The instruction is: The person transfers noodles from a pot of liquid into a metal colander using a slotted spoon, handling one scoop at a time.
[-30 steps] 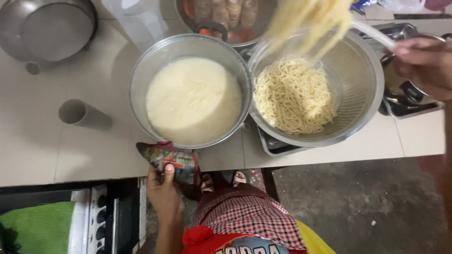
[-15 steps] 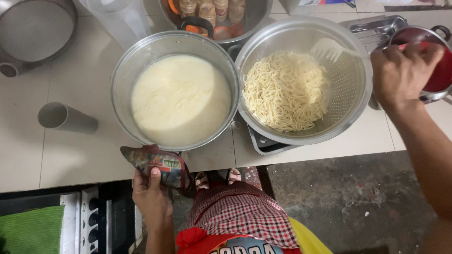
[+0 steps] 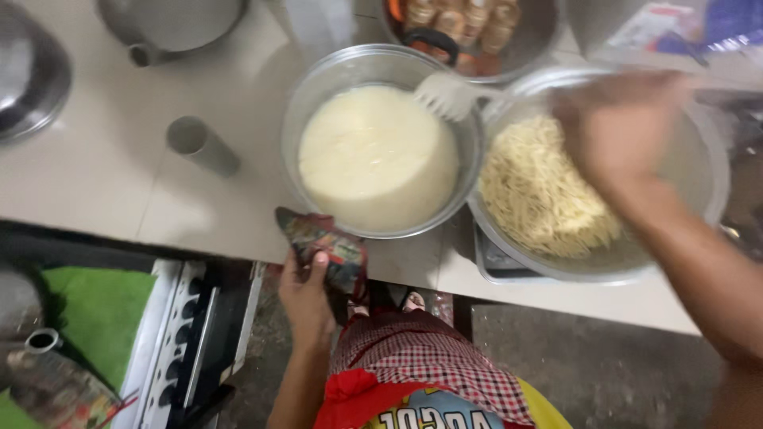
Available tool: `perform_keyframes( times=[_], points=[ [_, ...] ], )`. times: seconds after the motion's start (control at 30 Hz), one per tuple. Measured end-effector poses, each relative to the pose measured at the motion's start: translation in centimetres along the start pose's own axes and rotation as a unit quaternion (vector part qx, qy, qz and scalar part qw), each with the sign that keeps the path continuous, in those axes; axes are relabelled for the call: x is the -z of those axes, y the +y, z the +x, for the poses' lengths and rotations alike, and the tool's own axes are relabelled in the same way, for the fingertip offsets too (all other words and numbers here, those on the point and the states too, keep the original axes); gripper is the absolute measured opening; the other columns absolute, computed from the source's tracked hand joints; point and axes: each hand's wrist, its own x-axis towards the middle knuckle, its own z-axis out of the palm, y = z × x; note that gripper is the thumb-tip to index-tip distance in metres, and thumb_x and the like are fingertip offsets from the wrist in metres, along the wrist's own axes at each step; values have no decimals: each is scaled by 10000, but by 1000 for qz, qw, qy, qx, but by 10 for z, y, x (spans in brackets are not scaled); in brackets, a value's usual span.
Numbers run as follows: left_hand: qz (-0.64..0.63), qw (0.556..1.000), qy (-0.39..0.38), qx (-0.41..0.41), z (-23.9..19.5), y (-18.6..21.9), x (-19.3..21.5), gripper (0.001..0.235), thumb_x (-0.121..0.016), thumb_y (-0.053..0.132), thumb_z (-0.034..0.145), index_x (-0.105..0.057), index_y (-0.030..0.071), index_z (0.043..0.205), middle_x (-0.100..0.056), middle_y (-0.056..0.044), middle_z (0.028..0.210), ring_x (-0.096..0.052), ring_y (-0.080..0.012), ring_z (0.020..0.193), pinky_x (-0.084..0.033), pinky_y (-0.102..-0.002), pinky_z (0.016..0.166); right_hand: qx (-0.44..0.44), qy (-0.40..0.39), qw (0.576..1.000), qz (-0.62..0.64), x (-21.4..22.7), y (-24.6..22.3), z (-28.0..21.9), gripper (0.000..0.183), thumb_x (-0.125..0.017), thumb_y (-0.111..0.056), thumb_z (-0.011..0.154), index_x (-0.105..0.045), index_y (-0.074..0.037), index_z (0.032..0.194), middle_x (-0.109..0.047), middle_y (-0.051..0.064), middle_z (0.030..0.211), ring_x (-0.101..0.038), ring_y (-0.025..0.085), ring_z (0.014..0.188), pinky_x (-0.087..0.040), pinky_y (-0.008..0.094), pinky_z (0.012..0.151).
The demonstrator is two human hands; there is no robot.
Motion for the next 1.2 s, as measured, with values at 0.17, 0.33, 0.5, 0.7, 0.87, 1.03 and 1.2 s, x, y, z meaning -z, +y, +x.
perform_keyframes(
  times=[0.17,0.33,0.5,0.7,0.87,1.03,1.2],
  points=[
    [-43,999,-27,-17,-4,1,-5,521,-681,-4,915,-560,-29,1421,-705,-112,1181,-663,-188,1055,-540,-331,945,198,115,956,-182,-47,-129,94,183,-624,-234,959,-765,-148,1037,-701,55,1112,-590,244,1139,-390,450,936],
    [-48,999,-5,6,-4,1,-8,576,-691,3,909,-534,-17,1463,-700,-111,1170,-660,-179,1006,-557,-316,866,258,-5,954,-155,-58,-191,97,211,-597,-221,934,-748,-141,1057,-712,43,1033,-594,219,1146,-356,442,976],
    [30,998,32,34,-5,6,-13,613,-701,40,913,-491,-8,1487,-714,-117,1166,-680,-180,1003,-583,-319,830,232,-69,967,-77,-29,-198,95,202,-616,-227,838,-764,-224,976,-732,40,977,-600,216,1124,-300,480,1005],
    [-16,999,-15,25,-9,13,-13,598,-695,65,926,-490,-12,1483,-707,-119,1179,-691,-176,1018,-604,-327,834,229,-87,970,6,-13,-192,71,135,-679,-293,889,-795,-261,949,-725,19,838,-640,217,970,-302,494,982],
    [-35,999,-15,25,-9,13,-14,580,-694,52,929,-510,-24,1474,-702,-121,1145,-691,-177,993,-611,-328,805,178,-185,964,70,-14,-184,57,182,-724,-307,862,-814,-307,1020,-752,-16,818,-661,187,869,-291,468,990],
    [-34,999,-10,26,-10,13,-13,594,-692,56,917,-507,2,1478,-699,-103,1160,-689,-163,975,-609,-319,788,101,-288,946,107,-10,-176,52,202,-707,-399,900,-804,-349,1069,-794,-52,880,-666,151,895,-271,411,1038],
    [47,998,18,47,-8,11,-12,633,-703,68,910,-484,52,1504,-685,-91,1134,-678,-142,966,-613,-299,763,51,-344,930,122,-3,-163,56,292,-710,-495,888,-790,-343,1124,-796,-4,914,-653,151,962,-243,396,1046]
  ],
)
